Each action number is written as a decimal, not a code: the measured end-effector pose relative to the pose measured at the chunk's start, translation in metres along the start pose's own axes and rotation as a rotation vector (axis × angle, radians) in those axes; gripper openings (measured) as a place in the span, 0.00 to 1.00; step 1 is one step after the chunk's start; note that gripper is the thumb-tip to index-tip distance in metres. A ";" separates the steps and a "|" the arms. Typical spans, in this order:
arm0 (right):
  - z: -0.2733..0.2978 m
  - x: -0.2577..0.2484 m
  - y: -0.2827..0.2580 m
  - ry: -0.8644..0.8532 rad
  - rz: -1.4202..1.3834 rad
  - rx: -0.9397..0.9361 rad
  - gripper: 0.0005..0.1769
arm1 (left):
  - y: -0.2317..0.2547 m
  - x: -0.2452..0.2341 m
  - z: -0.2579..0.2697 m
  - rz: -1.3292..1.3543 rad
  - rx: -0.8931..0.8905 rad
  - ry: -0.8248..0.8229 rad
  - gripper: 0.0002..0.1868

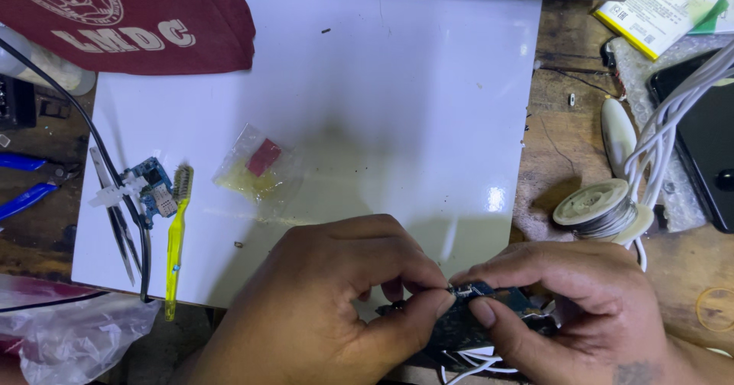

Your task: The person solders a small electronic component onto a green circuit board using a soldering iron and solder wire. They then use a yellow brush to clean the soldered area and inspect the board by turning it over.

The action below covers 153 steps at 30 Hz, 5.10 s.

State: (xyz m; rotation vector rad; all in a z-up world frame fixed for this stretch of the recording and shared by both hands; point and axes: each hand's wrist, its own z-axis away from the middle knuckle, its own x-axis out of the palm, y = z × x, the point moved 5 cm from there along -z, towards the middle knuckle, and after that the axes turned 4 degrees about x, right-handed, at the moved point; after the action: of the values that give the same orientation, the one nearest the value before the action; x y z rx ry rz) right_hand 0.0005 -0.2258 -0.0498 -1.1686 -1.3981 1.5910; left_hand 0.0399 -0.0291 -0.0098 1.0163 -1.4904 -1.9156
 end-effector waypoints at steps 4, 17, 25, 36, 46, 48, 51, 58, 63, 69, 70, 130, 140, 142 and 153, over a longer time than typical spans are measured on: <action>0.001 0.000 -0.002 0.021 0.013 -0.023 0.09 | 0.002 0.003 0.002 0.017 0.000 -0.020 0.05; 0.011 0.003 0.018 0.057 -0.060 0.069 0.08 | 0.018 0.008 0.007 -0.269 0.224 0.203 0.07; 0.006 0.007 0.042 0.113 -0.308 0.287 0.11 | 0.020 0.021 0.008 -0.637 0.424 0.342 0.11; 0.002 0.011 0.014 0.105 -0.282 0.249 0.28 | 0.019 0.005 -0.002 -0.431 0.368 0.344 0.06; 0.004 0.006 0.015 0.086 -0.261 0.266 0.18 | -0.004 -0.001 -0.011 -0.186 0.069 0.224 0.07; 0.005 0.005 0.019 0.096 -0.248 0.271 0.17 | -0.004 -0.003 -0.012 -0.196 0.059 0.223 0.07; 0.006 0.006 0.021 0.097 -0.278 0.248 0.17 | -0.004 -0.002 -0.012 -0.149 0.009 0.223 0.07; 0.007 0.009 0.020 0.090 -0.251 0.225 0.19 | -0.005 -0.005 -0.013 -0.146 0.008 0.205 0.07; 0.006 0.013 0.012 0.065 -0.279 0.164 0.22 | -0.009 -0.005 -0.013 -0.078 -0.012 0.171 0.08; 0.007 0.013 0.013 0.062 -0.251 0.173 0.24 | -0.010 -0.004 -0.013 -0.080 -0.042 0.131 0.08; 0.007 0.013 0.013 0.064 -0.257 0.175 0.24 | -0.010 -0.004 -0.013 -0.078 -0.050 0.131 0.08; 0.010 0.006 -0.001 0.052 -0.073 0.032 0.21 | 0.021 0.003 0.007 -0.287 0.144 0.232 0.08; 0.010 -0.001 -0.014 -0.109 -0.185 -0.102 0.23 | 0.043 0.011 0.022 -0.350 0.377 0.262 0.08; 0.011 -0.004 -0.009 -0.223 -0.429 -0.047 0.28 | 0.041 0.010 0.024 -0.290 0.352 0.228 0.08; -0.006 -0.005 -0.038 -0.019 0.388 -0.339 0.18 | 0.062 -0.004 0.034 -0.070 0.459 0.111 0.07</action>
State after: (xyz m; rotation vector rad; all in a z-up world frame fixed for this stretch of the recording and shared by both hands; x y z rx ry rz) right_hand 0.0055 -0.2225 -0.0113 -1.7141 -1.5645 1.6628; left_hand 0.0122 -0.0230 0.0553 1.3624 -1.8961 -1.5605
